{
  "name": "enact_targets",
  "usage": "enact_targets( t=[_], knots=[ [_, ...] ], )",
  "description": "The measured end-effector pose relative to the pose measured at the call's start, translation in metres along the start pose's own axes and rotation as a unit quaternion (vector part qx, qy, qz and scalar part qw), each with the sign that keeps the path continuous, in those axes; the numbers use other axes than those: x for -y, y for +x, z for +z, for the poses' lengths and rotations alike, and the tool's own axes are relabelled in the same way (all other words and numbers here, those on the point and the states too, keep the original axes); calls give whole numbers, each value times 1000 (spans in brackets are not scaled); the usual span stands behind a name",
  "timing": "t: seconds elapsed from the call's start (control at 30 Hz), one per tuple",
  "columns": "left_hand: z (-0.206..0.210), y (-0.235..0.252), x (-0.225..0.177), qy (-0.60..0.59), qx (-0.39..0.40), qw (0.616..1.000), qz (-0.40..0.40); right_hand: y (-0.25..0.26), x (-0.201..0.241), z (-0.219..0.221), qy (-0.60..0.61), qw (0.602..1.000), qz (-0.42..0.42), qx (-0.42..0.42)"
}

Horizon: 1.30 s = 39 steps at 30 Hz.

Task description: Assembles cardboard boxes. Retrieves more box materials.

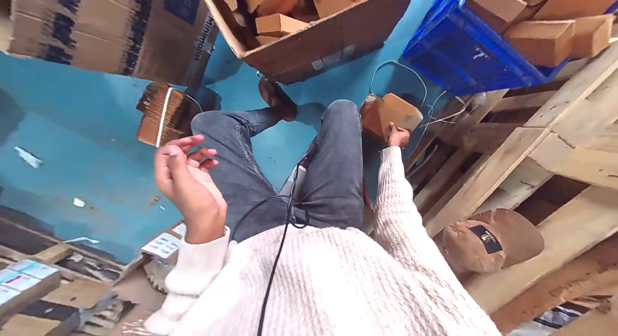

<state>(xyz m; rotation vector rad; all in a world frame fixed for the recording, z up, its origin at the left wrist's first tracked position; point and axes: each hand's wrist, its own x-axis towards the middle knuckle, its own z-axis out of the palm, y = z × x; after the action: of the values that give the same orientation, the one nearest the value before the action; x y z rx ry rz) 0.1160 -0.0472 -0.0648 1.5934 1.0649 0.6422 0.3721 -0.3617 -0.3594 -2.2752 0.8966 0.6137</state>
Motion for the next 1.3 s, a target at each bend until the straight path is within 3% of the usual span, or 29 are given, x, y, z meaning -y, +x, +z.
enact_targets(
  t=[0.13, 0.2, 0.27, 0.37, 0.43, 0.5, 0.6, 0.67, 0.73, 0.8, 0.83, 0.9, 1.03, 1.1, 1.17, 1.3],
  knots=[
    [-11, -6, 4, -32, 14, 999, 26, -6, -25, -25, 115, 992, -61, 7],
    [-15, -10, 5, -48, 32, 998, 35, -25, -33, -48, 217, 975, -34, 47],
    [-16, -16, 6, -60, 79, 994, 50, -63, -30, -78, 322, 943, 4, 81],
    [-10, -28, 5, -76, 217, 970, 77, -140, -13, -117, 461, 867, -2, 188],
    [0, -42, 1, -99, 307, 942, 95, -208, -1, -128, 447, 858, -55, 248],
    [4, -61, -5, -140, 345, 922, 109, -279, 7, -125, 398, 855, -130, 307],
    [-9, -91, -15, -237, 254, 936, 63, -366, 3, -105, 309, 845, -251, 357],
    [-31, -89, -21, -242, 207, 945, 80, -394, 1, -98, 261, 838, -386, 284],
    [-68, -82, -25, -211, 239, 943, 98, -388, 6, -102, 268, 781, -527, 199],
    [-101, -78, -23, -169, 305, 932, 94, -379, 25, -113, 240, 702, -617, 263],
    [-109, -80, -14, -170, 338, 920, 107, -384, 34, -117, 216, 666, -627, 342],
    [-113, -92, 1, -235, 328, 904, 143, -403, 41, -112, 194, 622, -604, 459],
    [-106, -96, -2, -361, 252, 880, 179, -441, 29, -96, 215, 581, -574, 534],
    [-111, -92, 0, -349, 217, 890, 199, -458, 15, -97, 214, 582, -576, 533],
    [-118, -89, 1, -328, 230, 890, 217, -462, 7, -95, 231, 582, -605, 492],
    [-117, -96, -3, -382, 261, 852, 245, -454, 9, -96, 268, 546, -688, 396]
  ],
)
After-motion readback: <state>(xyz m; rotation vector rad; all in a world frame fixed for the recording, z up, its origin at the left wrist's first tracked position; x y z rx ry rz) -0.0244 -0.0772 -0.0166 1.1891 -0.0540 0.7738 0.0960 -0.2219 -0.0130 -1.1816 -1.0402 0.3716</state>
